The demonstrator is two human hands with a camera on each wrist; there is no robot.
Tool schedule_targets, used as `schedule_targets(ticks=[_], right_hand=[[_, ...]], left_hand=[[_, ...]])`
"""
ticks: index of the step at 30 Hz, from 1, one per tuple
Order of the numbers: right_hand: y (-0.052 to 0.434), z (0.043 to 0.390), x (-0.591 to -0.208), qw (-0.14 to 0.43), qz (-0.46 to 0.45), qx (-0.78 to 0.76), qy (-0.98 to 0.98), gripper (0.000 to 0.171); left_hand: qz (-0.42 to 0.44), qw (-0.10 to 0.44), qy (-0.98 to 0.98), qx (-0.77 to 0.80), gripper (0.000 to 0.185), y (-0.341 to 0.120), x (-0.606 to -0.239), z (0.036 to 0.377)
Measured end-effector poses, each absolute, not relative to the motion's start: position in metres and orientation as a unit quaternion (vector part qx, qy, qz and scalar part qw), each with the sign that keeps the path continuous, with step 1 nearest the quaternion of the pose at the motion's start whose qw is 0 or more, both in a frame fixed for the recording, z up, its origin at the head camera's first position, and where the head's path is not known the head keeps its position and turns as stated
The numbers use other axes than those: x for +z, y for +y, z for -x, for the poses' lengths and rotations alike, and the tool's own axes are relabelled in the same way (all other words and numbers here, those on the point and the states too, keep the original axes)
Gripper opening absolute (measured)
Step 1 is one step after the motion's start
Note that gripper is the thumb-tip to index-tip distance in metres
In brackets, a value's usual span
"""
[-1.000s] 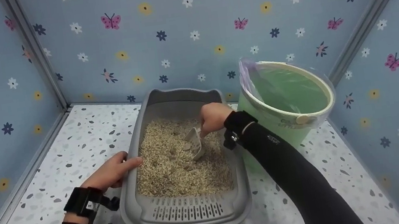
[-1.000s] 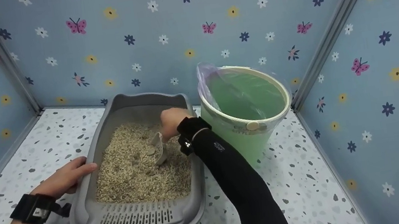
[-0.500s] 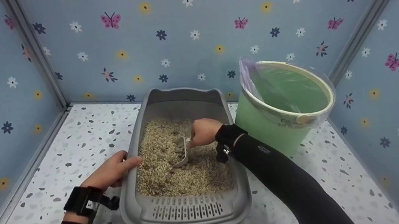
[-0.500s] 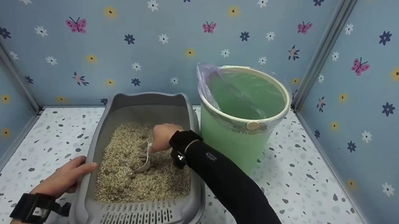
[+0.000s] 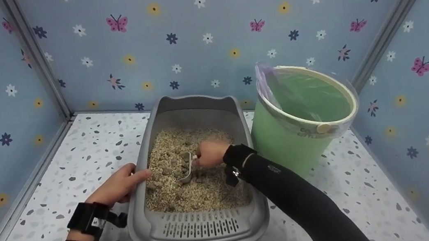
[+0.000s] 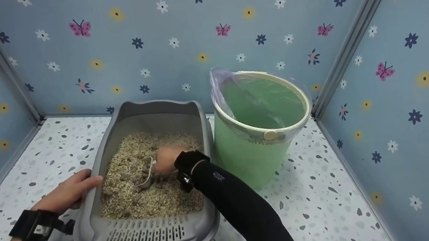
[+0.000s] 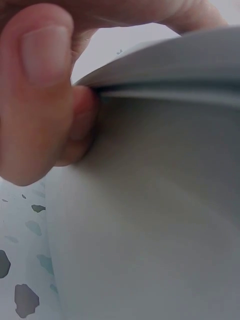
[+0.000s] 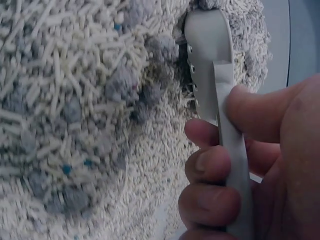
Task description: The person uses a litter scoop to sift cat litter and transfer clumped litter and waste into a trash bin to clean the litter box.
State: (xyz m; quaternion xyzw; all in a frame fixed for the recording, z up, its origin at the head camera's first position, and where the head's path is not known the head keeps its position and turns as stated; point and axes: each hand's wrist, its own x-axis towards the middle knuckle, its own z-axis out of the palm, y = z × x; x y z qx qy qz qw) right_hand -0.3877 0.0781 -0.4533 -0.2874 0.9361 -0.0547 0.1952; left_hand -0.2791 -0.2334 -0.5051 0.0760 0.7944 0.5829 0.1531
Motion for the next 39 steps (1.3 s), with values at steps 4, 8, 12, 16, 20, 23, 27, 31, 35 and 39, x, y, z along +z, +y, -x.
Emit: schedule_targets(ticks=[4,8,12,16,20,23,27,31,35,39], right_hand=[[0.074,0.384,-0.461,0.193,0.281,-0.060,0.938,0.054],[0.071,0.377,-0.467,0.180,0.276,-0.075,0.941,0.048],[0.069,0.371,-0.466,0.170,0.273,-0.083,0.943,0.042],[0.068,0.368,-0.464,0.162,0.271,-0.083,0.945,0.035],[0.069,0.366,-0.463,0.164,0.267,-0.090,0.945,0.032],[0.070,0.367,-0.463,0.160,0.269,-0.092,0.945,0.034],[0.070,0.367,-0.463,0.159,0.271,-0.094,0.945,0.035],[0.069,0.368,-0.465,0.156,0.267,-0.088,0.947,0.034],[0.067,0.367,-0.467,0.151,0.258,-0.078,0.951,0.034],[0.066,0.366,-0.467,0.152,0.254,-0.074,0.952,0.034]], left_hand=[[-0.073,0.156,0.793,0.585,0.057,-0.232,-0.505,0.279],[-0.071,0.156,0.794,0.583,0.056,-0.231,-0.505,0.279],[-0.072,0.153,0.796,0.581,0.055,-0.230,-0.505,0.279],[-0.073,0.155,0.795,0.581,0.056,-0.230,-0.504,0.280],[-0.070,0.156,0.794,0.583,0.057,-0.231,-0.504,0.280],[-0.071,0.154,0.796,0.581,0.057,-0.231,-0.504,0.280],[-0.073,0.153,0.796,0.581,0.056,-0.231,-0.504,0.280],[-0.075,0.153,0.795,0.582,0.056,-0.231,-0.503,0.280],[-0.075,0.155,0.793,0.585,0.057,-0.231,-0.504,0.279],[-0.072,0.156,0.791,0.587,0.058,-0.232,-0.505,0.278]])
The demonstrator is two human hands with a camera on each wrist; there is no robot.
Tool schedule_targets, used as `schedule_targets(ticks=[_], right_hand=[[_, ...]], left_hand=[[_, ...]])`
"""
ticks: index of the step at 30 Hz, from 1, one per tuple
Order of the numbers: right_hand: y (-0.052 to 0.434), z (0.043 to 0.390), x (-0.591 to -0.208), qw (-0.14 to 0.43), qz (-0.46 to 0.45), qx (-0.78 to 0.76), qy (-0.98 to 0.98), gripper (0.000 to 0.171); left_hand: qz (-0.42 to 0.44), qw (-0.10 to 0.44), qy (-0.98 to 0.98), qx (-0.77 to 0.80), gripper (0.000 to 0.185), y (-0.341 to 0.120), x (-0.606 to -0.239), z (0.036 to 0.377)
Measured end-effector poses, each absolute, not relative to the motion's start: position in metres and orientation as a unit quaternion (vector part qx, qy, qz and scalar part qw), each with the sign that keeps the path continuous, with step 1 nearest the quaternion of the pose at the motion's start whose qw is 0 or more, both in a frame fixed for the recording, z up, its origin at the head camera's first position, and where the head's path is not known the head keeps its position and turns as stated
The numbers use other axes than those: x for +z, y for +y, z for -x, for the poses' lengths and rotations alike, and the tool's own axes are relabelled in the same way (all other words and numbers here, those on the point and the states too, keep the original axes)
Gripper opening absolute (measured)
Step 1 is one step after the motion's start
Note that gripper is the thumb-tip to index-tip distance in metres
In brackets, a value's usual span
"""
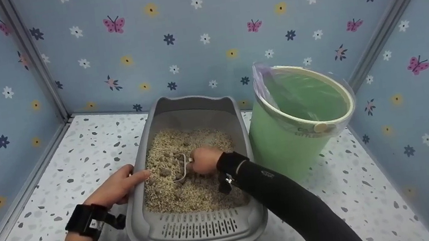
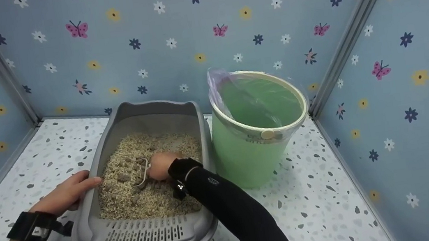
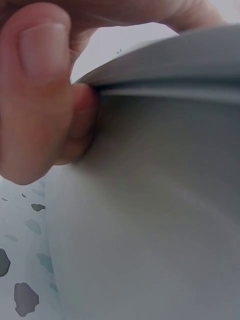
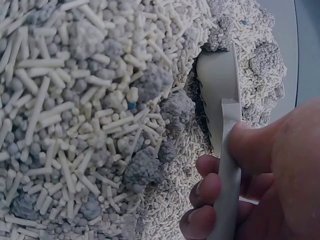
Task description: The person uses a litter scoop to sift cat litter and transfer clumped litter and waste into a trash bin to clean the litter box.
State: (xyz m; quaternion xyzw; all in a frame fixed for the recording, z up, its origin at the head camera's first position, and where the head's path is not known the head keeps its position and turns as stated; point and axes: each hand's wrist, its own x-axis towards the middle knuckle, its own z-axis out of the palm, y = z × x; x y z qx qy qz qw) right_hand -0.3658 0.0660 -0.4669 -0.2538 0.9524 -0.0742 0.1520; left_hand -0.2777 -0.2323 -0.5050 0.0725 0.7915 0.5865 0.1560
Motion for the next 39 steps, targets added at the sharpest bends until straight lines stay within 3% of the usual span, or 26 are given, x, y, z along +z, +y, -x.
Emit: schedule_targets(ticks=[13,21,29,39], right_hand=[[0.071,0.367,-0.458,0.194,0.245,-0.096,0.945,0.032],[0.073,0.375,-0.462,0.216,0.244,-0.124,0.937,0.047],[0.075,0.375,-0.460,0.203,0.253,-0.111,0.939,0.042],[0.075,0.373,-0.458,0.212,0.245,-0.119,0.939,0.049]], left_hand=[[-0.073,0.156,0.795,0.581,0.053,-0.232,-0.504,0.277],[-0.078,0.157,0.792,0.585,0.052,-0.233,-0.504,0.278],[-0.080,0.157,0.794,0.582,0.050,-0.233,-0.504,0.280],[-0.066,0.163,0.791,0.586,0.058,-0.232,-0.504,0.280]])
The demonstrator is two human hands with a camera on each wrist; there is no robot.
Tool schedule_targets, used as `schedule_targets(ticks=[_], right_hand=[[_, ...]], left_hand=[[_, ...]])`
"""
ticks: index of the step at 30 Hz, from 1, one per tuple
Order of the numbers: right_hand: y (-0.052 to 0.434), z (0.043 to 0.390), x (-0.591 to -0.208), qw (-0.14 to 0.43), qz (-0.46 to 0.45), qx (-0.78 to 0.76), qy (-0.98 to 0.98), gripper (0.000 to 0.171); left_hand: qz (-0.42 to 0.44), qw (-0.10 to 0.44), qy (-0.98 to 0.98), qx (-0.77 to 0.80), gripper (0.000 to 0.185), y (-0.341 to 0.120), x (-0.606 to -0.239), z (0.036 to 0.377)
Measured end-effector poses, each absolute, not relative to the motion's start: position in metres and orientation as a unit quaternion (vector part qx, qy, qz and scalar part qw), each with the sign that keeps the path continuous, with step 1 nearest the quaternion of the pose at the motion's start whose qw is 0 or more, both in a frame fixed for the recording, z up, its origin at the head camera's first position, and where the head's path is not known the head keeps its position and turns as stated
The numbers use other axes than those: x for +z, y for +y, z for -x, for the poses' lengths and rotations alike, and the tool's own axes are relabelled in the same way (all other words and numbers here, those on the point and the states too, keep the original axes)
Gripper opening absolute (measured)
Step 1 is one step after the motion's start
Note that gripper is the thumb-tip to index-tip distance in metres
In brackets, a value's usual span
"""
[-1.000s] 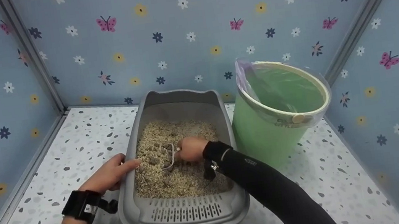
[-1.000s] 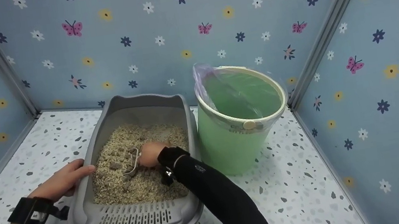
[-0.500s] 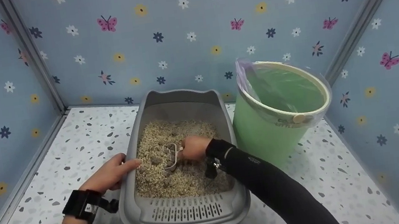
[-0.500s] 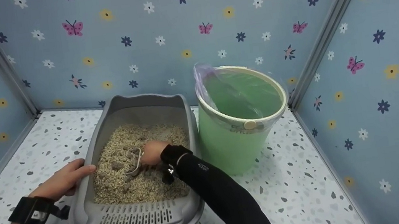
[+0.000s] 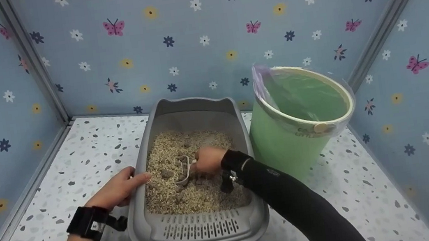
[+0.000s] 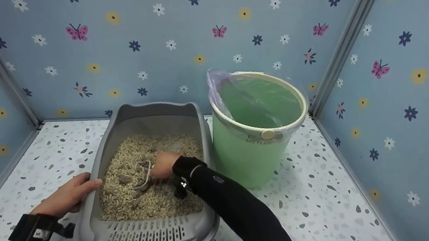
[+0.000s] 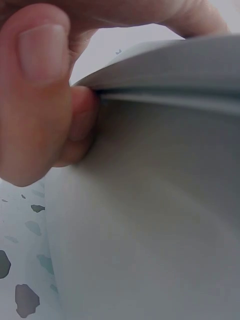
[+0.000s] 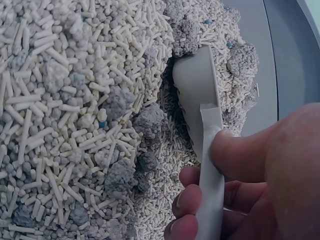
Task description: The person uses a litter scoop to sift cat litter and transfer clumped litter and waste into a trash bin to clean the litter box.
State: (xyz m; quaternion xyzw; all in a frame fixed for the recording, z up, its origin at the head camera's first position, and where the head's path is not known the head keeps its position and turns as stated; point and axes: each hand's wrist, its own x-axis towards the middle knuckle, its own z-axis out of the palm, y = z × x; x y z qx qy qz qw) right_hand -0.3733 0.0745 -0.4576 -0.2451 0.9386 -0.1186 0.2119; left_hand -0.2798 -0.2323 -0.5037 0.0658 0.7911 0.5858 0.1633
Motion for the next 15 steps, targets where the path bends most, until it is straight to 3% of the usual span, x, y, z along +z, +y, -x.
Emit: schedule_targets(ticks=[15], right_hand=[[0.0769,0.3755,-0.4581,0.219,0.238,-0.143,0.935,0.050]], left_hand=[[-0.069,0.157,0.796,0.580,0.057,-0.2325,-0.5041,0.2789]])
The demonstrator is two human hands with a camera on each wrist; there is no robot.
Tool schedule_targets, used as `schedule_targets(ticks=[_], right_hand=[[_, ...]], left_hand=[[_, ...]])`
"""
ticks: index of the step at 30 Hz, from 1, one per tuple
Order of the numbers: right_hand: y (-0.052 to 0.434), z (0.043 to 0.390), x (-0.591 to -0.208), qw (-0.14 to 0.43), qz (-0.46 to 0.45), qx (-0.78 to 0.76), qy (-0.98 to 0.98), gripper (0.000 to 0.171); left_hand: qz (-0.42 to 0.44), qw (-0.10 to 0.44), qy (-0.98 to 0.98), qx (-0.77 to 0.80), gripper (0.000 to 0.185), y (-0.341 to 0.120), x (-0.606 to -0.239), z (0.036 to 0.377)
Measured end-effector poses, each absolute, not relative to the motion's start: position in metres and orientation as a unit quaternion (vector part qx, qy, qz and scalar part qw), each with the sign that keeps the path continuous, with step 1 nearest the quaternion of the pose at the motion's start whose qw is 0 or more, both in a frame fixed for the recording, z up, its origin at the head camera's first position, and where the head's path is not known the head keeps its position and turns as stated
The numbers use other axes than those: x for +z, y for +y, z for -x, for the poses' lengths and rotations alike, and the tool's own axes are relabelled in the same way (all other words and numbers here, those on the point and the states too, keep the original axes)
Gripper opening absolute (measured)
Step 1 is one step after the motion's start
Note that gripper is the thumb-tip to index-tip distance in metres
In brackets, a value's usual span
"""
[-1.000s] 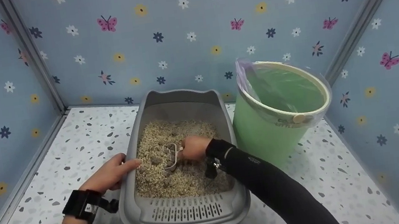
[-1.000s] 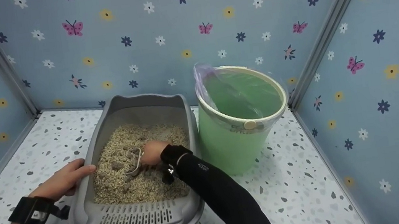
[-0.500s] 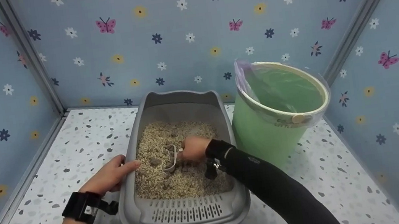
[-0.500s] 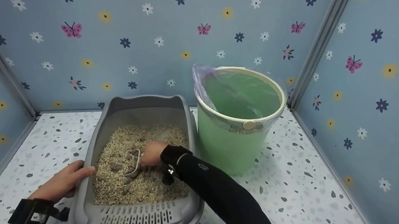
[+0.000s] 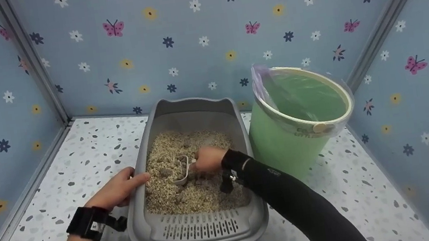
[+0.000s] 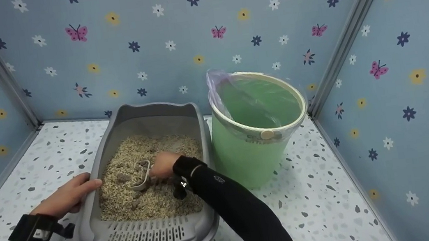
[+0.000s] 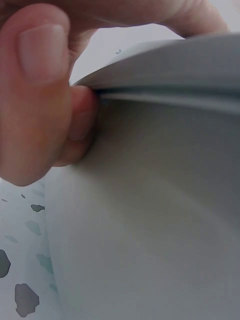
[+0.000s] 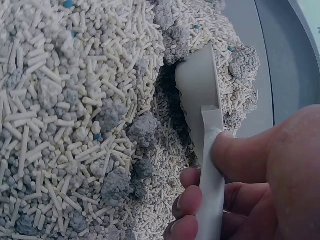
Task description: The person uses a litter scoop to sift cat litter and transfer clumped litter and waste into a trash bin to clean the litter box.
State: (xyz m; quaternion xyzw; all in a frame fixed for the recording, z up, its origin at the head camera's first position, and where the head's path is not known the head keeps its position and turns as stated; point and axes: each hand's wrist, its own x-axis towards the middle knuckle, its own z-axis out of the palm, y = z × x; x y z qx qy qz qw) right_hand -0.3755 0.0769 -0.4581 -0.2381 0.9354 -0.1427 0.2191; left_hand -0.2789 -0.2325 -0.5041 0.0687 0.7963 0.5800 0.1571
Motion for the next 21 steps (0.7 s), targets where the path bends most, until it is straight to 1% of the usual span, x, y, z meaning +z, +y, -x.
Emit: schedule_targets(ticks=[3,10,21], right_hand=[[0.0772,0.3747,-0.4571,0.221,0.234,-0.151,0.935,0.051],[0.0796,0.3773,-0.4563,0.234,0.231,-0.171,0.929,0.057],[0.0848,0.3741,-0.4497,0.238,0.227,-0.177,0.928,0.048]], left_hand=[[-0.066,0.157,0.795,0.582,0.057,-0.2324,-0.5041,0.2787],[-0.065,0.160,0.791,0.587,0.058,-0.2327,-0.5030,0.2785],[-0.069,0.158,0.795,0.581,0.056,-0.2334,-0.5047,0.2806]])
